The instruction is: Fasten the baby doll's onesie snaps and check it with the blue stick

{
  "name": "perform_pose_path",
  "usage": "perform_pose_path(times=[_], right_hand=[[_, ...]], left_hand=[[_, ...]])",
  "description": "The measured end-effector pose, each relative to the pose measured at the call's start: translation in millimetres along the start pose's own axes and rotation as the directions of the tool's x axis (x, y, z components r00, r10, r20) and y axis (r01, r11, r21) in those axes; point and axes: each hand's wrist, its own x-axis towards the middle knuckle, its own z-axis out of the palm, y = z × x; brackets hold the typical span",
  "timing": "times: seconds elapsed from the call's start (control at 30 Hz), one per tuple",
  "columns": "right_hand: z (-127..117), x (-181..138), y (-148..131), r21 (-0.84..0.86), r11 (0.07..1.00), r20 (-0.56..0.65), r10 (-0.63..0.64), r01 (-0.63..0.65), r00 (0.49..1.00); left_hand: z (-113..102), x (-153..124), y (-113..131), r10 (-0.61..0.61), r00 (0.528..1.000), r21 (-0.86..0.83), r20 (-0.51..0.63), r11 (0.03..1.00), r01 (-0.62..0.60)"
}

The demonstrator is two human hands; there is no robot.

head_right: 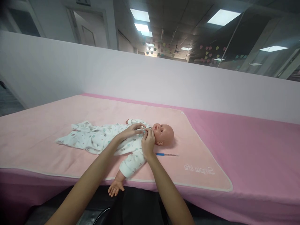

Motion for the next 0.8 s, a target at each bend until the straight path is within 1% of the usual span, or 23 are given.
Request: perform_pose_path(times=[0.13,0.37,0.47,0.53,0.6,0.67,0.73,0.8], right_hand=[[0.1,0.0,-0.2,-0.011,1.000,-0.010,-0.018,0.017,1.000],[2.1,0.2,1.8,-0.031,0.999,-0.038,0.014,-0.015,0.999],[1.9,1.2,1.1,-0.042,0.999,-0.034,0.020,-0.022,0.999],[1.5,1.4,0.3,-0.055,0.998,-0.038,0.003,-0.005,0.999],[1.2,0.7,-0.5,-0.074,0.997,-0.045,-0.038,0.034,0.998],[1.3,-0.8,-1.0,-0.092,0.991,-0.034,-0.105,0.101,0.994],[1.8,-2.2,-1.5,-0.103,0.975,-0.001,-0.200,0.199,0.980],[2.6,-2.2,-2.7,-0.101,0.947,0.042,-0.303,0.306,0.952]], left_hand=[[2.9,0.9,-3.2,0.029,0.999,0.003,-0.039,1.000,-0.029],[0.7,-0.8,-2.1,0.079,0.997,-0.001,-0.018,0.997,-0.079],[0.8,-1.1,-2.7,0.068,0.997,-0.015,-0.029,0.998,-0.069],[1.1,-1.3,-2.2,0.049,0.998,-0.037,-0.036,0.998,-0.050],[0.5,-1.5,-1.1,0.035,0.998,-0.071,-0.043,0.997,-0.038],[-1.9,-1.6,-0.1,0.035,0.996,-0.109,-0.086,0.993,-0.044],[-6.2,-2.2,0.3,0.041,0.981,-0.122,-0.192,0.990,-0.065],[-11.4,-4.5,0.5,0.043,0.952,-0.077,-0.302,0.995,-0.070]])
